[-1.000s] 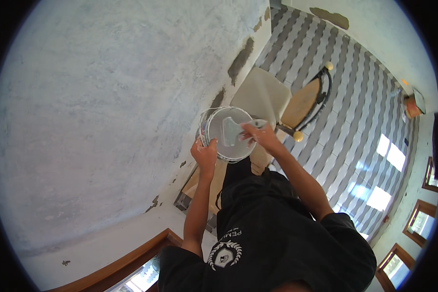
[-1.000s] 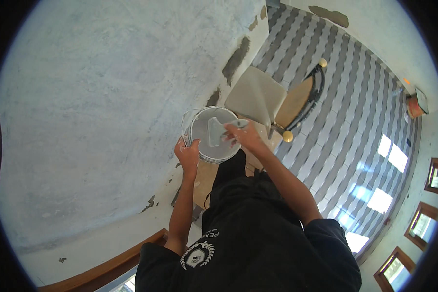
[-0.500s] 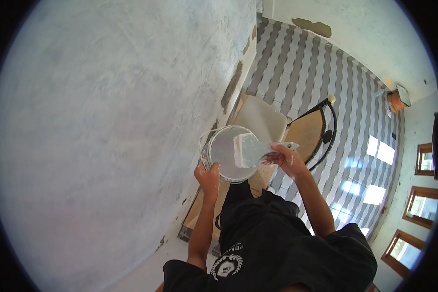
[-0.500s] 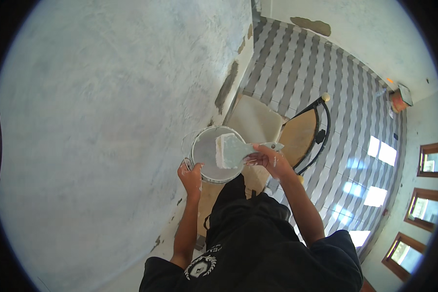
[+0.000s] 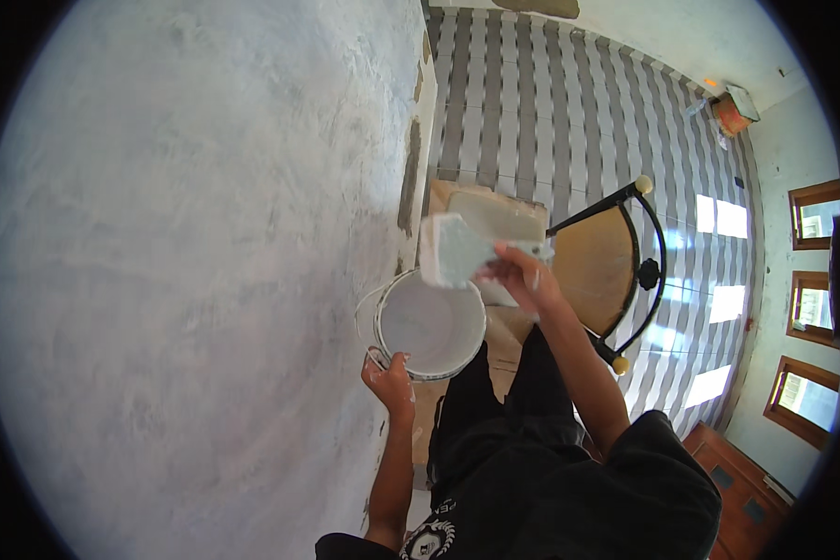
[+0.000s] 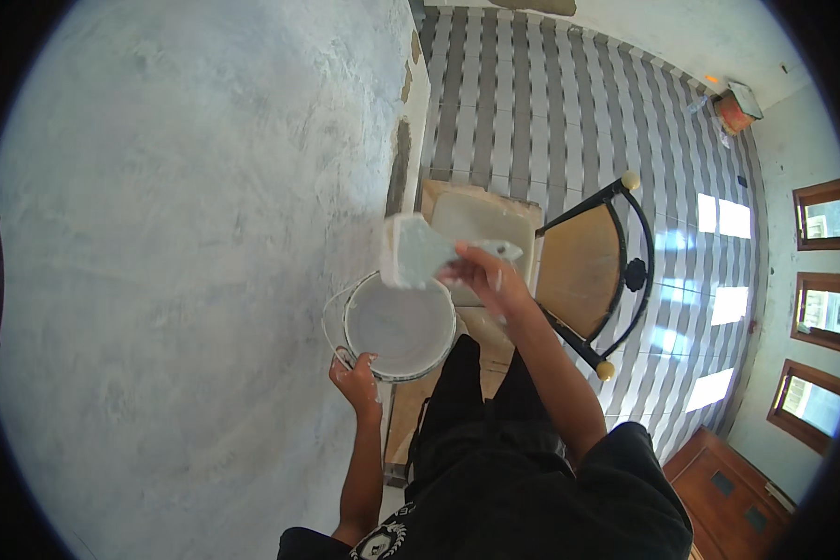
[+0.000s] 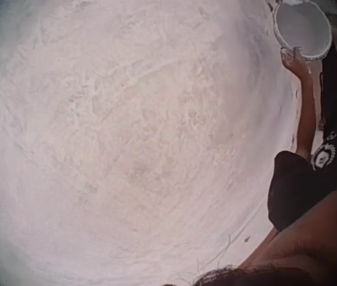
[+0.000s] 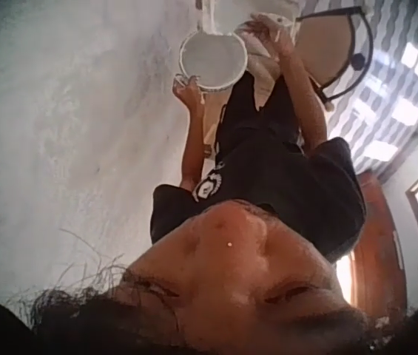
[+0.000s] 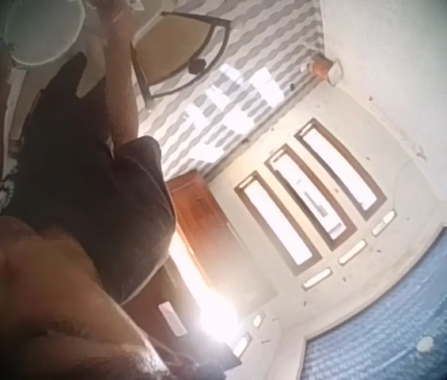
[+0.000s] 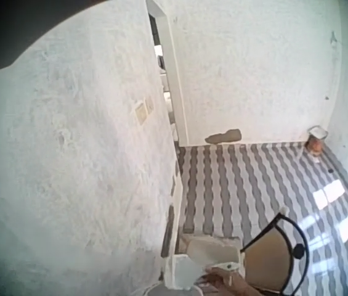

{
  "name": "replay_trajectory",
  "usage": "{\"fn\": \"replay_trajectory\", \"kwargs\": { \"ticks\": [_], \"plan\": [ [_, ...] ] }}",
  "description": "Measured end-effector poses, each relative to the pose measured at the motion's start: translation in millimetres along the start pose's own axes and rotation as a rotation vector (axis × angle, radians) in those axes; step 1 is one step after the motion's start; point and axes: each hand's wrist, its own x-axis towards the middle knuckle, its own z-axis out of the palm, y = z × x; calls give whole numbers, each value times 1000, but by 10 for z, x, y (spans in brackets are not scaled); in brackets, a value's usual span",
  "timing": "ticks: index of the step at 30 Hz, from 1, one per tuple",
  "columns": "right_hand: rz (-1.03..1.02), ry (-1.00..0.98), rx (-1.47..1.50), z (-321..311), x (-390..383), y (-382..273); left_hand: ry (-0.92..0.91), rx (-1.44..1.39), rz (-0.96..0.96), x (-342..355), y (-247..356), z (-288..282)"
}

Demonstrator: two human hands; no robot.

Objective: Mixing wall filler/putty in a bucket and applying it to a wall area using a brush.

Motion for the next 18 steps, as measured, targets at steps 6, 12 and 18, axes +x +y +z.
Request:
{"fn": "replay_trajectory", "kwargs": {
  "ticks": [6, 12, 18],
  "plan": [
    [-194, -36, 10, 123, 1688, -21, 112, 65, -75, 63, -161, -69],
    [-285, 103, 73, 128, 2905, 362, 93, 146, -185, -34, -277, -230],
    [-339, 246, -100, -15, 3034, 467, 46, 280, -214, -21, -184, -173]
  ]
}}
